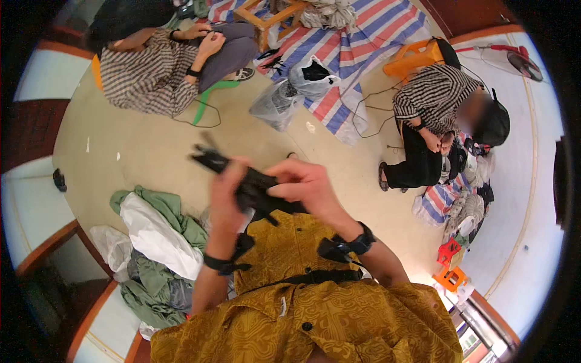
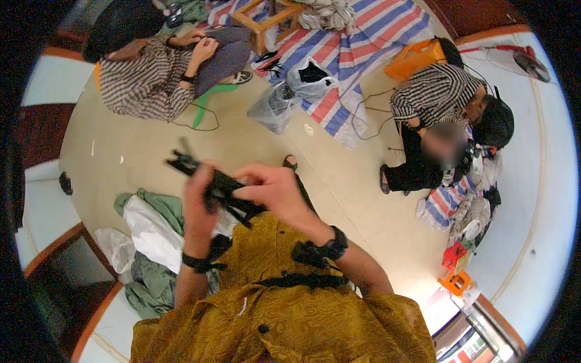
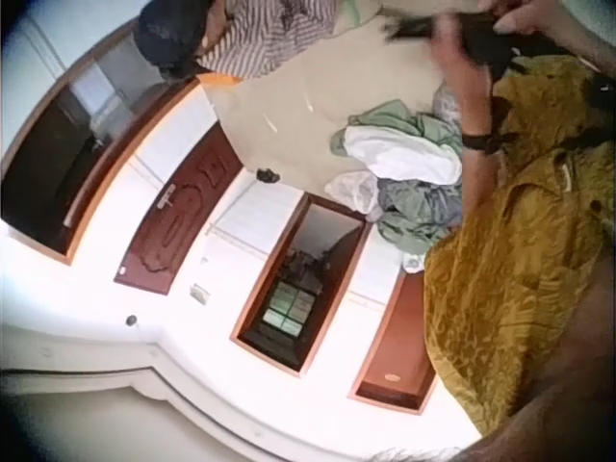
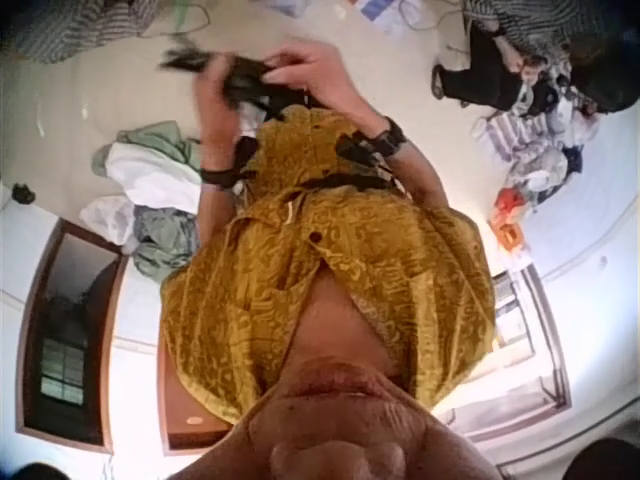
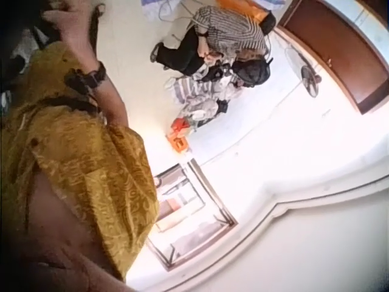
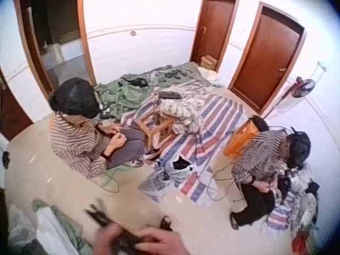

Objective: Inspecting and sorting various black shoe parts and straps.

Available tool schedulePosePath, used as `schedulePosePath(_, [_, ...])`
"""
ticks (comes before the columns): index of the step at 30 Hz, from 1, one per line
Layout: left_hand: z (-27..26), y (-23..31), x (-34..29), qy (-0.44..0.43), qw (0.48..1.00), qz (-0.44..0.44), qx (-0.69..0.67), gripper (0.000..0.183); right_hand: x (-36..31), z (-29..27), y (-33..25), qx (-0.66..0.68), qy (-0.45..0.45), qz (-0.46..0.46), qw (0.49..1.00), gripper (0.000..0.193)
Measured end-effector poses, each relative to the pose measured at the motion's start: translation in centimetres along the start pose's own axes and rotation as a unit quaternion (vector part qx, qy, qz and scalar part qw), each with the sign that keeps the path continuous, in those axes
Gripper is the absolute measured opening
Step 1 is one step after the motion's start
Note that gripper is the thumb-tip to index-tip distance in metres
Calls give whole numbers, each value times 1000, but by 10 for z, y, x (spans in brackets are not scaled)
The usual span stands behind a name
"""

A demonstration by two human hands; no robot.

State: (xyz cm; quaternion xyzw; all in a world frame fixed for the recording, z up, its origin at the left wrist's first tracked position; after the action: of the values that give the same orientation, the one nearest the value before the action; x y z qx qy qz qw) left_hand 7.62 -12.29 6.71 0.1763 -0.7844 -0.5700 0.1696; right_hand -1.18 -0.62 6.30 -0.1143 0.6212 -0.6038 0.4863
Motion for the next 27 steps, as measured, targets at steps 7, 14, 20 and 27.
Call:
schedulePosePath(7, [-46,-12,27,180,951,-133,-213,23,14,7,-17,-12,43,-144,989,22])
schedulePosePath(14, [27,12,33,64,843,-305,-439,15,-9,-43,-17,39,115,-78,990,21])
schedulePosePath(20, [48,10,13,5,825,-341,-451,16,-22,-29,-10,16,123,-85,989,25])
schedulePosePath(27, [53,0,-29,-18,794,-373,-480,16,-36,-10,7,-1,104,-46,994,23])
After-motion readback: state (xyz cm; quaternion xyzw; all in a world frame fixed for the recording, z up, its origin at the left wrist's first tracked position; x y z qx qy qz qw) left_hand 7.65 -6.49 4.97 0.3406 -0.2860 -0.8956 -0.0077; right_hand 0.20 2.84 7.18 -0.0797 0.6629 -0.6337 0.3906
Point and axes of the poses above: each hand's wrist, its own x-axis towards the middle knuckle, its own z-axis out of the palm, y = z × x, the point moved 6 cm from there along x, towards the middle knuckle, and after that the axes turned 2 degrees about -x, right-handed, at the moved point
